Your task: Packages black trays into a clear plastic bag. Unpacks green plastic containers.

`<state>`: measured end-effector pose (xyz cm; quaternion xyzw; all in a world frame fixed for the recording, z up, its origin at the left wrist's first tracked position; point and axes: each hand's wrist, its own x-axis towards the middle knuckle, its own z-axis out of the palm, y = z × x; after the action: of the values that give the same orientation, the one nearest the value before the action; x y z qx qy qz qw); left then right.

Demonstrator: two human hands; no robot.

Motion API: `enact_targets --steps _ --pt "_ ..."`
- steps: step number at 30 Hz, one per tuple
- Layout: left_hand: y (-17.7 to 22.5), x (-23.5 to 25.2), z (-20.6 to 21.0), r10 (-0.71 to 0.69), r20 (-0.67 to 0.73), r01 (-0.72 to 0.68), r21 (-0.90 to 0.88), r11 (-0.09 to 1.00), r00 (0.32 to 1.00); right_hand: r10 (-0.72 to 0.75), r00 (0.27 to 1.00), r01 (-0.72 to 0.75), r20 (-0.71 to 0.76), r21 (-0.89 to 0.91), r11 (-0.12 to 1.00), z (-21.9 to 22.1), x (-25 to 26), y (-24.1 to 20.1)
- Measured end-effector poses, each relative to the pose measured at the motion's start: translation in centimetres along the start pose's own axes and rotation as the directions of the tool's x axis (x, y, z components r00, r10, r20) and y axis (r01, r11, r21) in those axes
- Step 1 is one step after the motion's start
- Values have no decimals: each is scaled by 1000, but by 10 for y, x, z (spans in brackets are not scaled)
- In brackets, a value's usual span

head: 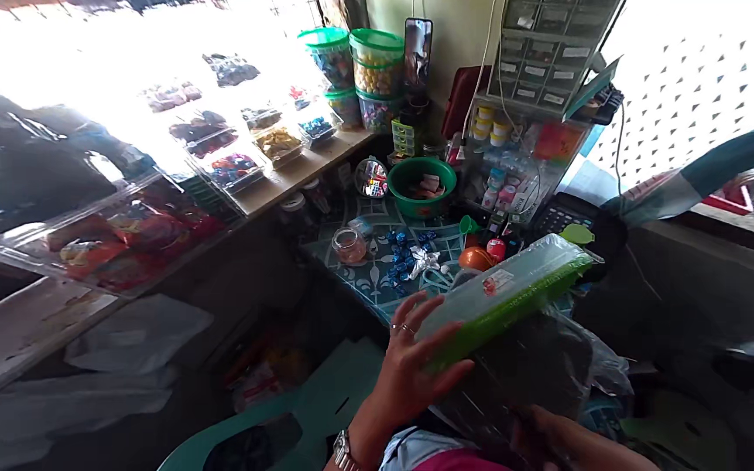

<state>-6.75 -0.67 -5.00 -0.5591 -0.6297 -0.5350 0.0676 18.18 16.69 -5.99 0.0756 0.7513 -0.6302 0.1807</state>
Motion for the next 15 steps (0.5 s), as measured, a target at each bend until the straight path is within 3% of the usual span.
enact_targets --steps 4,7,11,15 --pt "7 -4 5 90 6 -90 159 983 996 -52 998 54 -19 77 996 5 2 15" --pt "11 -5 19 55 -151 -45 70 997 987 -137 990 138 -18 147 979 11 3 25" --pt "26 -4 51 -54 -371 78 49 996 927 -273 962 260 2 303 917 24 10 32" --pt "44 2 56 -91 -239 136 179 974 967 -349 937 318 19 370 873 31 17 35"
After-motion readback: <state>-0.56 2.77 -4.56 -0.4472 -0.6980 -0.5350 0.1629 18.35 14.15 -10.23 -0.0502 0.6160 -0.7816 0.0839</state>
